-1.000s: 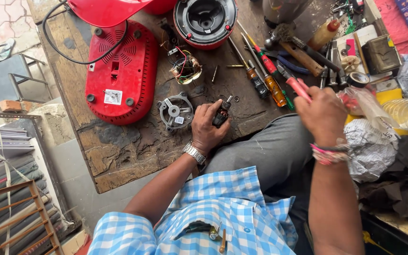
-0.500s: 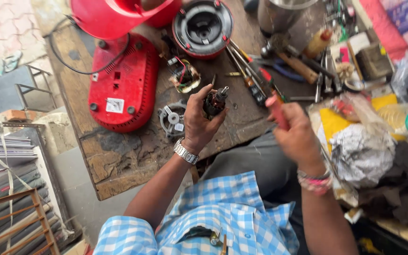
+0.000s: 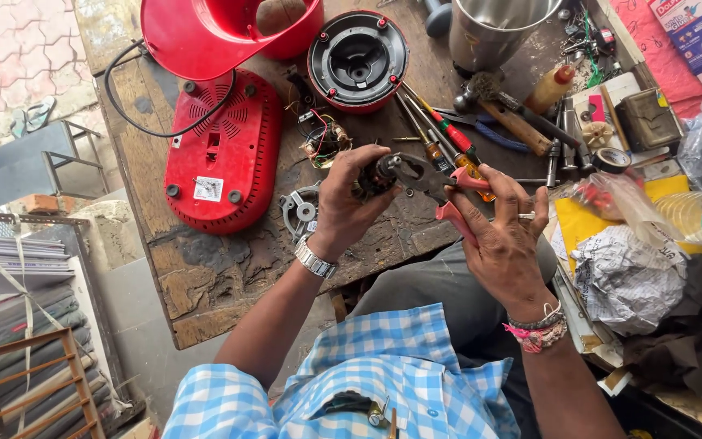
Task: The person disassembles a small electric motor, removes the rotor, and uses pliers to adjust the commutator. They then apply a lubricant from a bottle to the motor's bearings and shaft. The person handles the motor components and tools on a cluttered workbench.
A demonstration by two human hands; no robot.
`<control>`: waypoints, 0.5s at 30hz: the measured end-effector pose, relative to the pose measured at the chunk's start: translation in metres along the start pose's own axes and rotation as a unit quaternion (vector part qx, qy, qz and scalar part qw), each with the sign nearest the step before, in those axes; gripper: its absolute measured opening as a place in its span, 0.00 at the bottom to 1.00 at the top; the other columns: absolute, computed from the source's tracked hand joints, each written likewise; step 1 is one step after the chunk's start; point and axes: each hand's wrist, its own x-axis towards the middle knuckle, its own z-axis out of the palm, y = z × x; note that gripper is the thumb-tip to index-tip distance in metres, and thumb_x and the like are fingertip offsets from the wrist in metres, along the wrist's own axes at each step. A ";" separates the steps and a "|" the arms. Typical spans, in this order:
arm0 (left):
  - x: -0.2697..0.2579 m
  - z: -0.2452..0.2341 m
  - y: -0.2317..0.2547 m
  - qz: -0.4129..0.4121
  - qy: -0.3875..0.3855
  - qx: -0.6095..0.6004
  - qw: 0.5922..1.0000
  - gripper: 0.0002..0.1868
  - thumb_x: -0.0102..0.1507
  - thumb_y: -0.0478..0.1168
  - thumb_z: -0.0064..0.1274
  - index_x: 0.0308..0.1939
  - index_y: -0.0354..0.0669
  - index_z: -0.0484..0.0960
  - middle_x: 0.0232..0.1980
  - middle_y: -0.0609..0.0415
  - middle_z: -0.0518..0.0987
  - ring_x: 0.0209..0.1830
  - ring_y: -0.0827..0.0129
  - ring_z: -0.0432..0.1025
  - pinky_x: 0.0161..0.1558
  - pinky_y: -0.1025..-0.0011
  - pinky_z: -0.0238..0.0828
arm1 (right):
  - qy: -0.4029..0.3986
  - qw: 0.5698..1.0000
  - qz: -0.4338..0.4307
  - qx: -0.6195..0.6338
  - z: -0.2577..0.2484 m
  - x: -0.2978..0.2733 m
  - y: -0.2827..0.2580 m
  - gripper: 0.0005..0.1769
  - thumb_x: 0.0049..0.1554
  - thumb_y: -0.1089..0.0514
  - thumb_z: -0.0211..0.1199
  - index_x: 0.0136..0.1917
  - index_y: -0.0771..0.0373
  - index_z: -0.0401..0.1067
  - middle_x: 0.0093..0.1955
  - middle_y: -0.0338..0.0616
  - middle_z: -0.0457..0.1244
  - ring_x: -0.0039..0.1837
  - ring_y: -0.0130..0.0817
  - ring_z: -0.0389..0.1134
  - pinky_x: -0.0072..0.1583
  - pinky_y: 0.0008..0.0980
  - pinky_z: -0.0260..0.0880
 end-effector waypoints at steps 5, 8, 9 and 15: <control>0.002 -0.001 0.002 0.029 -0.024 0.010 0.999 0.35 0.56 0.32 0.72 0.64 0.48 0.74 0.63 0.51 0.78 0.63 0.59 0.73 0.65 0.62 0.72 | 0.016 0.999 -0.010 -0.052 0.001 -0.002 -0.001 0.30 0.62 0.50 0.67 0.76 0.37 0.67 0.80 0.49 0.51 0.81 0.47 0.51 0.79 0.66 0.27; 0.003 -0.005 0.002 0.051 -0.034 0.026 0.998 0.36 0.56 0.31 0.71 0.65 0.48 0.73 0.63 0.52 0.78 0.64 0.58 0.73 0.66 0.60 0.71 | 0.013 0.997 -0.020 -0.073 0.001 -0.005 0.001 0.30 0.63 0.48 0.66 0.77 0.37 0.66 0.81 0.51 0.50 0.81 0.49 0.51 0.79 0.67 0.28; 0.003 -0.006 0.002 0.058 -0.038 0.030 0.997 0.36 0.56 0.31 0.71 0.66 0.48 0.72 0.62 0.52 0.78 0.64 0.58 0.73 0.66 0.59 0.71 | 0.010 0.996 -0.025 -0.079 0.002 -0.006 0.002 0.30 0.63 0.48 0.65 0.78 0.37 0.65 0.81 0.53 0.50 0.81 0.50 0.52 0.79 0.67 0.28; 0.007 -0.013 0.002 0.095 -0.069 0.046 0.992 0.40 0.55 0.30 0.68 0.69 0.48 0.69 0.65 0.54 0.77 0.65 0.55 0.72 0.67 0.57 0.71 | 0.041 0.995 -0.044 -0.081 0.006 -0.006 0.003 0.32 0.63 0.46 0.66 0.79 0.36 0.62 0.81 0.55 0.50 0.81 0.52 0.51 0.79 0.67 0.28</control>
